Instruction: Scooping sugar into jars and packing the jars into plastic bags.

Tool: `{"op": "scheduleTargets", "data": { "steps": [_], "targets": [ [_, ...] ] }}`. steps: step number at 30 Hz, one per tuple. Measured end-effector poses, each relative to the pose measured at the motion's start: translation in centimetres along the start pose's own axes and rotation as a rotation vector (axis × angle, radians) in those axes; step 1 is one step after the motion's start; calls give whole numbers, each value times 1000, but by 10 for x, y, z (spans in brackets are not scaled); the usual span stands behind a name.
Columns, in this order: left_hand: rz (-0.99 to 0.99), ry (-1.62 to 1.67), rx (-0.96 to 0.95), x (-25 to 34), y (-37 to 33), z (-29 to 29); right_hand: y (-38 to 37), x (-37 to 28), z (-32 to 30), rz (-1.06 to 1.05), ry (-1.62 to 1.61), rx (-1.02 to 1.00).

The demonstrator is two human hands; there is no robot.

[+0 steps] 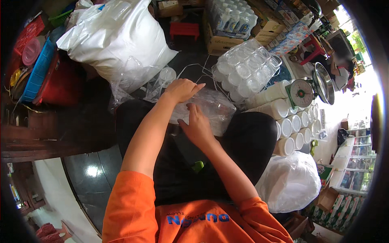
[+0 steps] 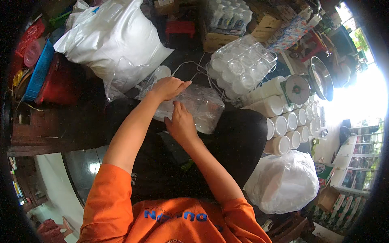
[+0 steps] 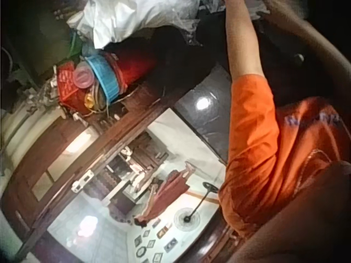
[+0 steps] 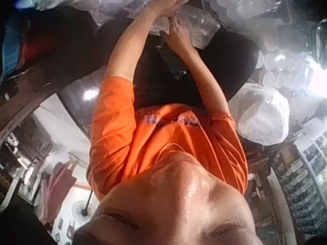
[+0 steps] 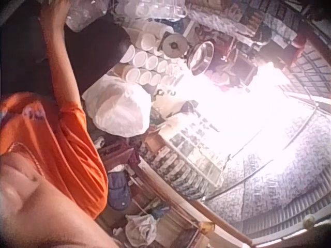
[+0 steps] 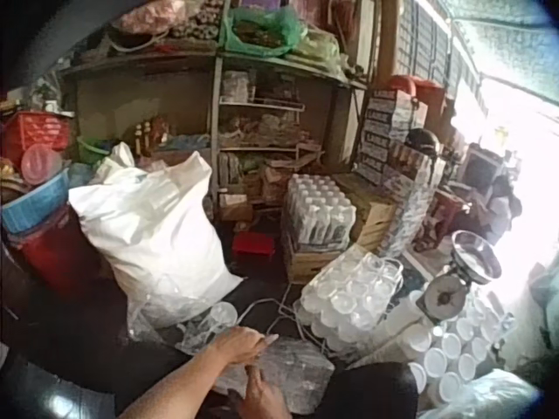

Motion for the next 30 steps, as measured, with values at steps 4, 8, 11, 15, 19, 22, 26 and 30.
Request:
{"op": "scheduleTargets", "data": {
  "steps": [4, 8, 11, 15, 19, 22, 26, 30],
  "targets": [
    [0, 6, 15, -4, 4, -2, -4, -9, 2, 56, 70, 5],
    [-12, -20, 13, 1, 2, 0, -6, 9, 12, 138, 35, -59],
    [-14, -33, 7, 0, 0, 6, -3, 11, 16, 130, 59, -14],
    [11, -46, 40, 3, -3, 7, -3, 11, 13, 76, 61, 75],
    [21, -58, 79, 3, -4, 9, 0, 8, 15, 58, 60, 59],
    [23, -70, 125, 2, -3, 11, 1, 2, 10, 26, 40, 61],
    [53, -42, 219, 4, -1, 11, 3, 1, 8, 22, 38, 41],
    [75, -14, 257, 6, 1, 12, 10, 2, 9, 7, 65, 26]
  ]
}}
Point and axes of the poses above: each hand's wrist, its own y-axis away from the middle knuckle, its own z-axis out of the palm, x = y × z, the point moved 8 cm from there along -y, towards the middle knuckle, and after that the axes turned 5 degrees about -z, right-handed, at the moved point
